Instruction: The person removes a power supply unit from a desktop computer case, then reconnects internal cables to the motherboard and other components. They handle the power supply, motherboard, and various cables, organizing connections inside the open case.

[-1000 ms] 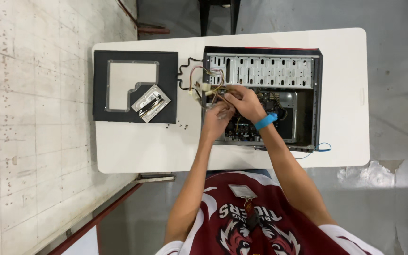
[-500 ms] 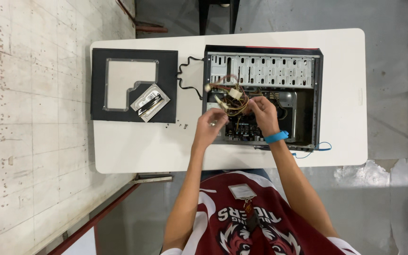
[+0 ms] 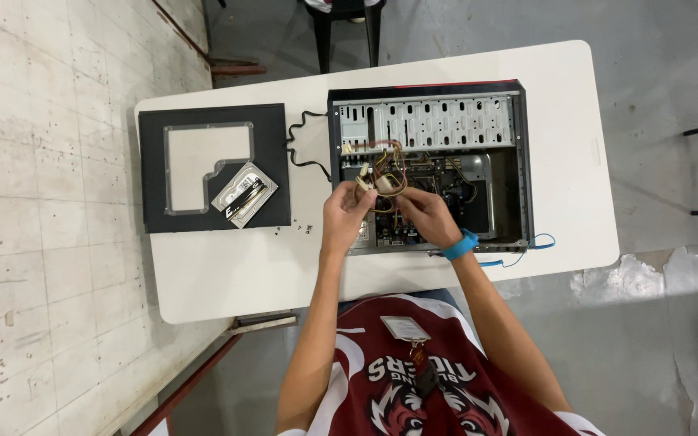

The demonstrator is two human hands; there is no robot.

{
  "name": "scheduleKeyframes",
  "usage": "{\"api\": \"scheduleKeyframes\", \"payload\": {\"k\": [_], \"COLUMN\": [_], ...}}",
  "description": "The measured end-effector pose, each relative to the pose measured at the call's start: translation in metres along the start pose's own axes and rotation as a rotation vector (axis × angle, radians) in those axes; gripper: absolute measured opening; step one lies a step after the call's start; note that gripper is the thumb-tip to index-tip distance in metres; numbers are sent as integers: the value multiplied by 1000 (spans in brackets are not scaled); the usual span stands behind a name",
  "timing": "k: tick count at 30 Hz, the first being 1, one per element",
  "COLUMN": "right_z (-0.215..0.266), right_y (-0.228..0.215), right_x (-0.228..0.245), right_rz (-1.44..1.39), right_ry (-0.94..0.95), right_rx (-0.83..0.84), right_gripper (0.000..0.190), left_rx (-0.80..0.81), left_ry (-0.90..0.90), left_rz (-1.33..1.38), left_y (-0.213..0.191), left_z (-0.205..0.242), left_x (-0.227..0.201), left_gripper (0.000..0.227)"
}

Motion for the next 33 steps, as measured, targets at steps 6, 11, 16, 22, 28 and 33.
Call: {"api": "scheduleKeyframes", "payload": {"k": [6,11,16,22,28,33], "right_z": [-8,-9,-2,-5,3,4], "right_y": [18,26,21,13,-8,-9], "right_x": [9,19,17,9,0,2], "right_rz": [84,56,17,106,-79,-351], "right_ry": [-27,-16,28,13,99,109], "right_rx": [-42,-27,13,37,-195,-249], "right_gripper": [24,25,34,37,20,33], "left_rx": [-181,-68,35,112,-390,-233], "left_ry": [648,487,384,-49,-221,-373], "left_rz": [-675,-820,-734,-406,215,374], "left_y": [6,-5,-16,-37,-100,-100], "left_z": [30,27,31,32,42,72], "left_x": [-51,-19,-29,-13,41,65], "left_gripper": [61,51,32,18,25,46]}}
Point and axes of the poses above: each hand's wrist, its own z-axis away from the middle knuckle, its own y-axis out of the palm, x = y × z, the point moved 5 cm from there along -z, towards the middle knuckle, and after that the axes turned 8 degrees about -y, right-handed, at the moved point
